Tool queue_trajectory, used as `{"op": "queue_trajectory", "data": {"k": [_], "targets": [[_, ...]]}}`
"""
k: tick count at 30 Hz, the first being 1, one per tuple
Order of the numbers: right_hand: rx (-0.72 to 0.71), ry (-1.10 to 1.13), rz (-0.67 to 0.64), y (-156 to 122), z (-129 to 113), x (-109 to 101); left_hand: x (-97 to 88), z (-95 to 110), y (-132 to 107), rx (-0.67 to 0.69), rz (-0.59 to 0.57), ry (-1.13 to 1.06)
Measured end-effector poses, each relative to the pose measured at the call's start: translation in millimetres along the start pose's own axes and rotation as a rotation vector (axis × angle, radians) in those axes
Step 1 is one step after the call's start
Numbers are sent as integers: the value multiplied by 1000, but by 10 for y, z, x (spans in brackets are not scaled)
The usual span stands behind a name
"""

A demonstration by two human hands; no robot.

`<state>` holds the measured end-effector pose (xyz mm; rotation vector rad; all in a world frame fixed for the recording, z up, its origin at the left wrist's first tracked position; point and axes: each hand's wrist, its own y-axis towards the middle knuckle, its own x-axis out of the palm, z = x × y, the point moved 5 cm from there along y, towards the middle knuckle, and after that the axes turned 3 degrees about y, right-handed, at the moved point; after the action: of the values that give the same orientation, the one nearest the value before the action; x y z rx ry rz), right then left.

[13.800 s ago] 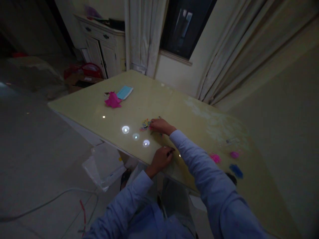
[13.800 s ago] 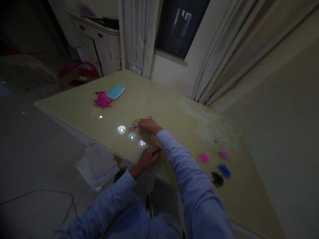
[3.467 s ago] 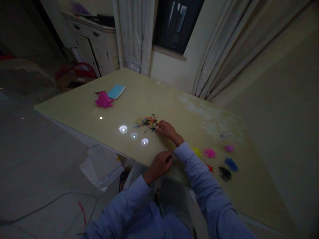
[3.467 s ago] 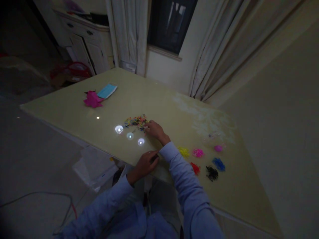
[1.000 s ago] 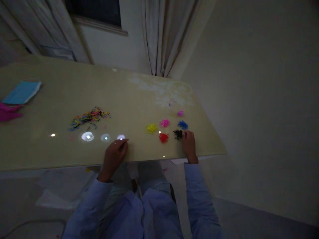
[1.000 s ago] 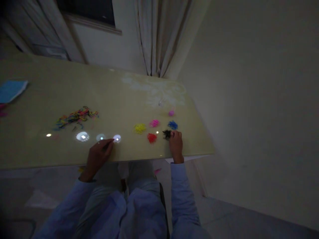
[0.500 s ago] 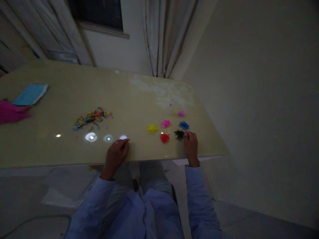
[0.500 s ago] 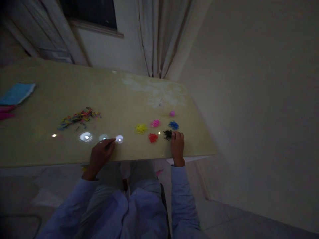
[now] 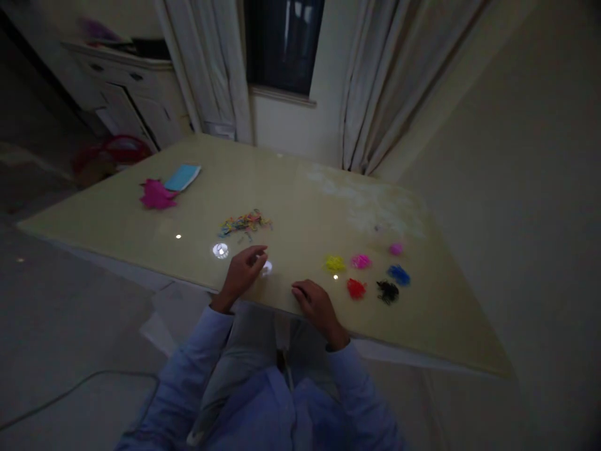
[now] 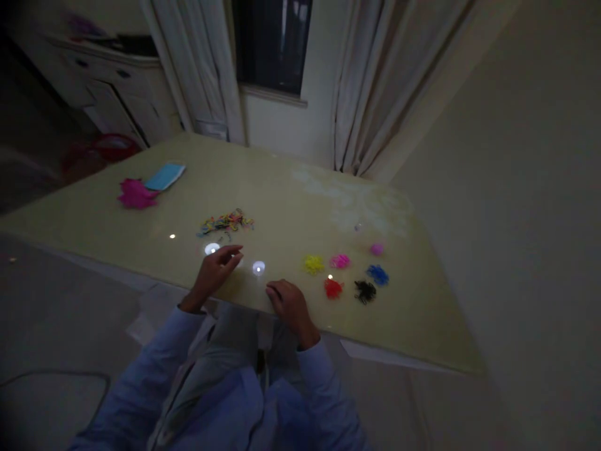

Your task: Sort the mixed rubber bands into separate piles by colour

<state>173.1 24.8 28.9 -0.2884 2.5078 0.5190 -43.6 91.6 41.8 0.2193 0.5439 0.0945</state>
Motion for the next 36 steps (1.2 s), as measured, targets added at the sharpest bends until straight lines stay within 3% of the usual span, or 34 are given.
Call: {"op": "queue_trajectory", "data": {"k": [4,7,12,16,29,36], "targets": [[50,30,8,26,112,-6,-487,-244,411,-2,103,364],[78,47,25,18,138,-49,-650,-415,706,-3,61,573],[120,64,37,-1,141,-74,-594,-565,959,-23,-148,696],[145,61,52,-5,163,-82,-519,-592,1007,-25,-225,744],[153,42,69,-2,147,-116,-453,-605,1062,1,-251,731],[147,40,85,18,120,-129,-523,-611,1099,45,-189,597]]}}
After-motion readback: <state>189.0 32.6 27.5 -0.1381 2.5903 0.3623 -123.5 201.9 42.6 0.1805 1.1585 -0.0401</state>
